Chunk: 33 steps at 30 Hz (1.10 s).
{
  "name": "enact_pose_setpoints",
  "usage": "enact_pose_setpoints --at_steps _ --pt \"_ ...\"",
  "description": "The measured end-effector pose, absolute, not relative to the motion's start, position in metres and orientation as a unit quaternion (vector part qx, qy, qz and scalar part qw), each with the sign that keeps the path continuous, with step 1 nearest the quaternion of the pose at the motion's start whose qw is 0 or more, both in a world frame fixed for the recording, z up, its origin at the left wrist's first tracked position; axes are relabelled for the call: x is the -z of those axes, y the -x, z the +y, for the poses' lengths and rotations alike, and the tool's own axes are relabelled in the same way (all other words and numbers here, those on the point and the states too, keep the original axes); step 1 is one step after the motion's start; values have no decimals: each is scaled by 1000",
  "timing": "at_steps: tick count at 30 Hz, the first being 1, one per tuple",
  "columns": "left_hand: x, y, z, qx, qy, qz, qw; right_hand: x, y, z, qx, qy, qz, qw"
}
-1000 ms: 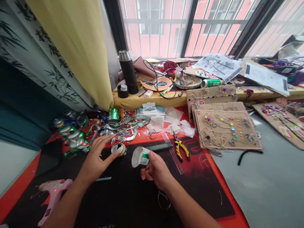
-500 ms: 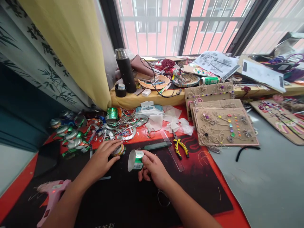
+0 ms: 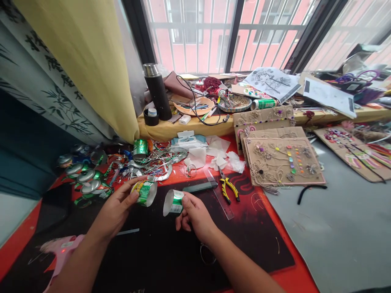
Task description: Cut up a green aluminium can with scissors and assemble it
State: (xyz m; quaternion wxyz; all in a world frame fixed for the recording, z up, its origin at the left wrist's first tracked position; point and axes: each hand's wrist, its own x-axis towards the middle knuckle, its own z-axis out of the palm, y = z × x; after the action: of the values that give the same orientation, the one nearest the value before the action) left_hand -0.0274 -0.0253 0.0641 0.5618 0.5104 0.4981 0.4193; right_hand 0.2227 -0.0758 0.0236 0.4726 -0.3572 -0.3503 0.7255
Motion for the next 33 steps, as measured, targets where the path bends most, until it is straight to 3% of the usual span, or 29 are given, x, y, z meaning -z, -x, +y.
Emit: enact_pose_setpoints --at_steps 16,33 --pt "-65 -7 -38 -387 -505 475 608 -31 -230 -72 -666 456 -393 441" --pt "-64 -11 -43 -374 -522 467 608 -37 -230 -73 -655 460 -423 426"
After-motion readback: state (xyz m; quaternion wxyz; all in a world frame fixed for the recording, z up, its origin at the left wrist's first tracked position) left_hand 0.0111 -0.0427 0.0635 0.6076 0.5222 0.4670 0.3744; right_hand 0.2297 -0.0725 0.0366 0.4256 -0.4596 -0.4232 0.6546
